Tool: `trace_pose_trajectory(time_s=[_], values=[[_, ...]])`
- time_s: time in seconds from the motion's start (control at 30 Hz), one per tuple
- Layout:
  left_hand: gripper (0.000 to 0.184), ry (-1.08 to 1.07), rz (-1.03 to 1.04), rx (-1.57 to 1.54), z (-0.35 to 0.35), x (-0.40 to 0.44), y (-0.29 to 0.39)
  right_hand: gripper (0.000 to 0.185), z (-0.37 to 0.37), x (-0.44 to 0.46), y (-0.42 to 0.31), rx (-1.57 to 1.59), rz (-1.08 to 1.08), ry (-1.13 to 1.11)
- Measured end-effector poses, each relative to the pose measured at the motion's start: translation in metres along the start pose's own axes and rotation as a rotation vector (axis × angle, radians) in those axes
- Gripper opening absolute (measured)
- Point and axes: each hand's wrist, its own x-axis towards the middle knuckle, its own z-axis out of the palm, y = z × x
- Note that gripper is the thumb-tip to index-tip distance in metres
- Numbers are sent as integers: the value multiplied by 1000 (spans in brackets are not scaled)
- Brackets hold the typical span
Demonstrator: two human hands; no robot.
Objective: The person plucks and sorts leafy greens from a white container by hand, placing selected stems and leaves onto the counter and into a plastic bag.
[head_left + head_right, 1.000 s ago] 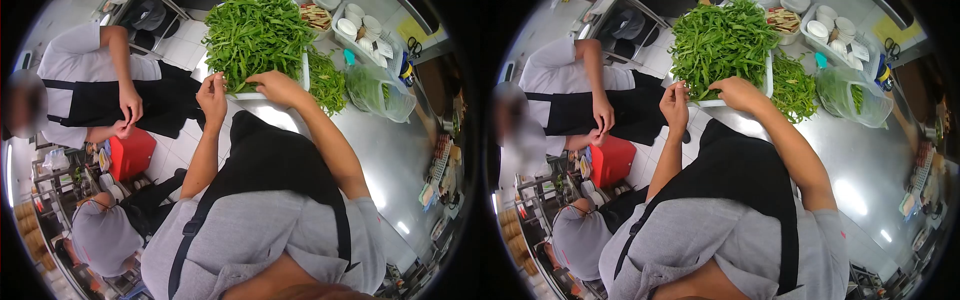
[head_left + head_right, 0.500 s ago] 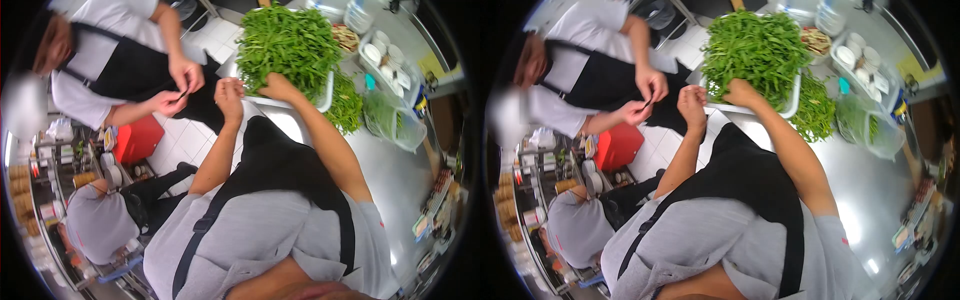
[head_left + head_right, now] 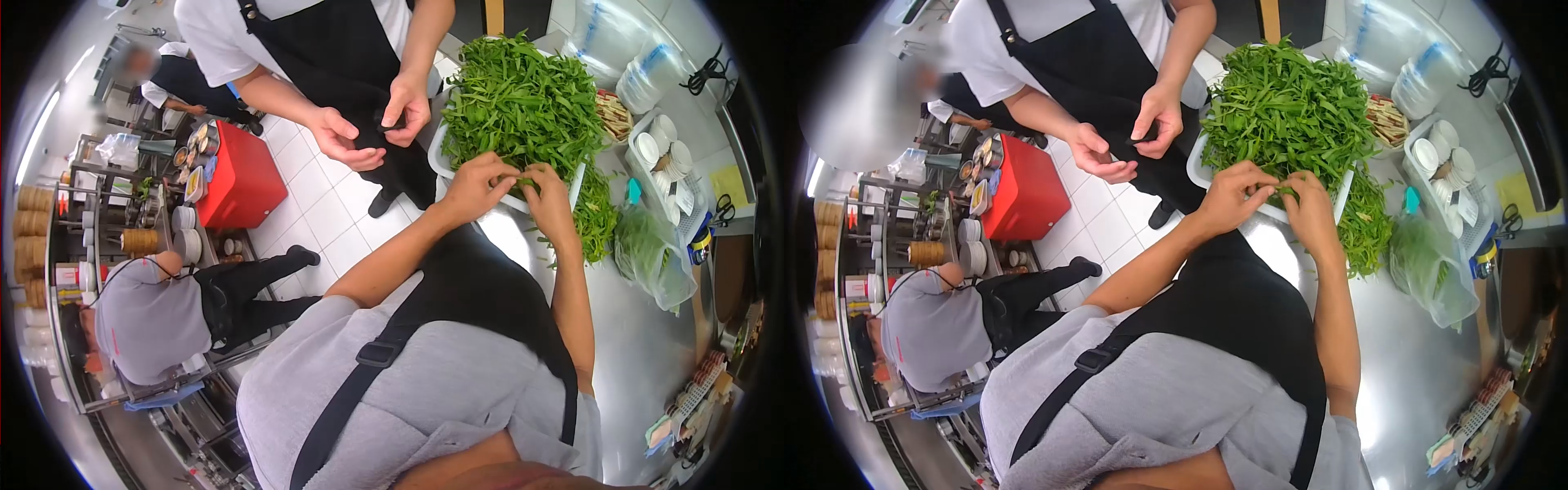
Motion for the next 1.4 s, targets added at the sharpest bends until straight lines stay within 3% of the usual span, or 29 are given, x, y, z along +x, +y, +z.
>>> trace_pose_trajectory(time_s=[0.3,0.37,0.47,0.57,0.67,0.8,0.87,0.97,1.0,1.07,1.17,1.27,1.37,1.4], values=[[8,-7,-54,25,-2,5,-11,16,8,0,9,220,-34,103],[8,77,-184,-124,2,4,-18,15,3,-5,7,268,52,165],[11,163,-444,-480,-2,9,-16,17,10,-5,7,665,169,400],[17,220,-573,-614,-4,11,-9,18,11,-7,12,757,173,390],[19,243,-624,-746,-1,10,-5,18,5,-6,3,319,46,373],[20,231,-651,-866,2,9,8,21,4,4,-12,499,88,302],[19,228,-662,-912,3,9,14,28,-1,5,-19,297,76,312],[17,205,-667,-909,-1,8,16,31,1,5,-8,-64,22,348],[17,206,-677,-918,-3,8,17,30,-2,4,-9,-49,39,351],[17,210,-696,-934,-5,8,18,28,-9,3,-12,-19,70,358],[16,194,-636,-914,0,4,12,25,-12,3,-19,422,331,268],[16,91,-619,-663,6,1,15,20,3,2,4,805,208,105],[19,14,-546,-449,-3,-9,13,15,10,-3,12,457,126,204],[19,9,-511,-339,-14,-8,15,14,8,-3,14,531,168,204]])
